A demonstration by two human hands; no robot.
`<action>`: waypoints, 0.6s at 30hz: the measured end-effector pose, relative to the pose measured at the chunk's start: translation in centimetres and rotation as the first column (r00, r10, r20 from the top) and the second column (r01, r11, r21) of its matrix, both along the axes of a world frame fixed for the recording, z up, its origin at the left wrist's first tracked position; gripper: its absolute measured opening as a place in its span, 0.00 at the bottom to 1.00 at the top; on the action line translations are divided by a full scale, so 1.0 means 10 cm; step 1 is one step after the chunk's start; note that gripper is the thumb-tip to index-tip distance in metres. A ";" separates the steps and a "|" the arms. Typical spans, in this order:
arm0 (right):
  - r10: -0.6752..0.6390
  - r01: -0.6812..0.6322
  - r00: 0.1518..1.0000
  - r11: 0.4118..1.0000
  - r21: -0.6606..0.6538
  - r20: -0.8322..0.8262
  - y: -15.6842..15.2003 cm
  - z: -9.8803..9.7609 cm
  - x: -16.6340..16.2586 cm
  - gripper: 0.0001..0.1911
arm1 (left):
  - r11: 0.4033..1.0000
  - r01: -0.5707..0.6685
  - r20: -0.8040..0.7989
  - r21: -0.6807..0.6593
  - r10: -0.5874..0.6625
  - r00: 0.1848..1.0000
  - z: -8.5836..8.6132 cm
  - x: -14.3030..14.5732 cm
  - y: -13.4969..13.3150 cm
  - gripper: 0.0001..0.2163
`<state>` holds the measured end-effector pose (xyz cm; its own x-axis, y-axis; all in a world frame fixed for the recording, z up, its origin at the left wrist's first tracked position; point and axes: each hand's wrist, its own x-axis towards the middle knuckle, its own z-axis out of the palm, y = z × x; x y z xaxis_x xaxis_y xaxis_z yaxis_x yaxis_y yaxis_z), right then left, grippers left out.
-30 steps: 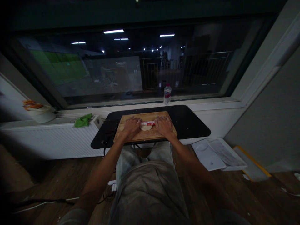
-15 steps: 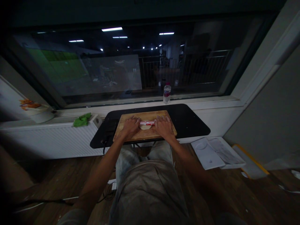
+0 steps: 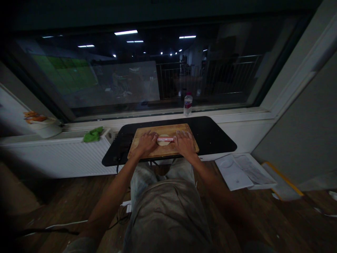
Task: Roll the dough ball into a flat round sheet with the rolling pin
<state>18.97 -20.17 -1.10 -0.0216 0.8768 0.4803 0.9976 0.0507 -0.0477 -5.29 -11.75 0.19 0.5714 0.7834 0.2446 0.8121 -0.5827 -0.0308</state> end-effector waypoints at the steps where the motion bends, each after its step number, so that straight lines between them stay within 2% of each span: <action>1: 0.002 -0.002 1.000 1.000 0.004 -0.003 0.00 -0.01 0.00 0.32 | 1.000 0.001 0.015 -0.005 0.000 1.000 -0.01 -0.01 0.00 0.20; 18: 0.074 -0.069 0.996 0.994 0.086 -0.054 -0.18 -0.10 0.03 0.29 | 0.999 -0.018 0.205 0.042 0.009 0.979 -0.17 -0.07 -0.16 0.22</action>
<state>19.23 -21.98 -2.14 -0.0532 0.8307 0.5542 0.9870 0.1279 -0.0970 -6.04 -13.40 -1.48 0.4956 0.7765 0.3891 0.8114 -0.5737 0.1114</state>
